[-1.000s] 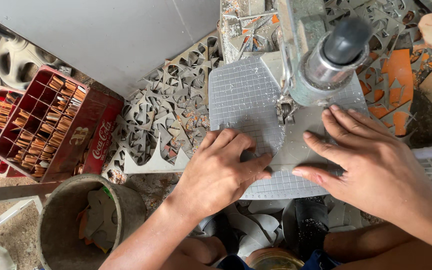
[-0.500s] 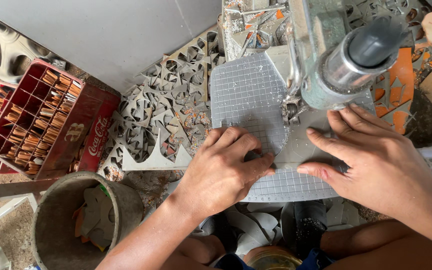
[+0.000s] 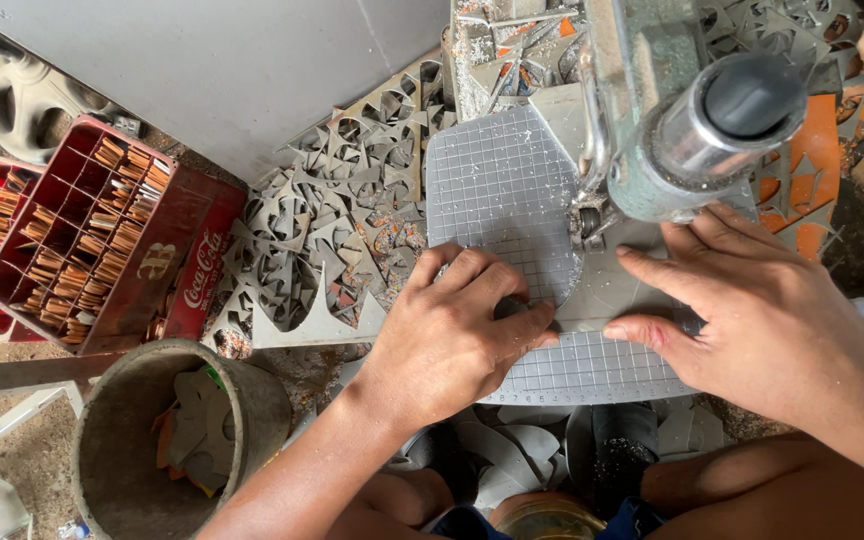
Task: The person uses a band saw to cut curved shapes from a gray sole material. They guide the material along marked lines, rotate it to follow curves, and remove cut pieces as they separate.
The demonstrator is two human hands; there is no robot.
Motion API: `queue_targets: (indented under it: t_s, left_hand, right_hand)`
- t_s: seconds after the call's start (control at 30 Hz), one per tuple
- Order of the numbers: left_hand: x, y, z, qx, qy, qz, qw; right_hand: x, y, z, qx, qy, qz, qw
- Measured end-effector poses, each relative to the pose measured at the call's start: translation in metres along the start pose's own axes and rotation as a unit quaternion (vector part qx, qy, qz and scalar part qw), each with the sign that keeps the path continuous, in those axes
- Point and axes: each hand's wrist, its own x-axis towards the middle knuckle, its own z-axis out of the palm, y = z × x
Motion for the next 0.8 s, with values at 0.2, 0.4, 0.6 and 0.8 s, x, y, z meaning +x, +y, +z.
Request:
queue_targets:
  t_s: [0.2, 0.4, 0.6, 0.8]
  left_hand:
    - [0.001, 0.000, 0.002, 0.013, 0.013, 0.003, 1.000]
    - [0.001, -0.002, 0.002, 0.020, 0.021, -0.003, 1.000]
    - [0.003, -0.004, 0.003, 0.020, 0.032, -0.008, 0.999]
    - [0.006, -0.006, 0.005, 0.012, 0.036, -0.012, 0.999]
  right_hand:
    - [0.003, 0.001, -0.001, 0.013, 0.003, 0.019, 1.000]
    - [0.011, 0.002, -0.004, 0.055, -0.011, 0.031, 0.998]
    - [0.018, 0.002, -0.007, 0.086, -0.011, 0.052, 0.995]
    - [0.021, 0.006, -0.004, 0.073, 0.008, 0.032, 0.997]
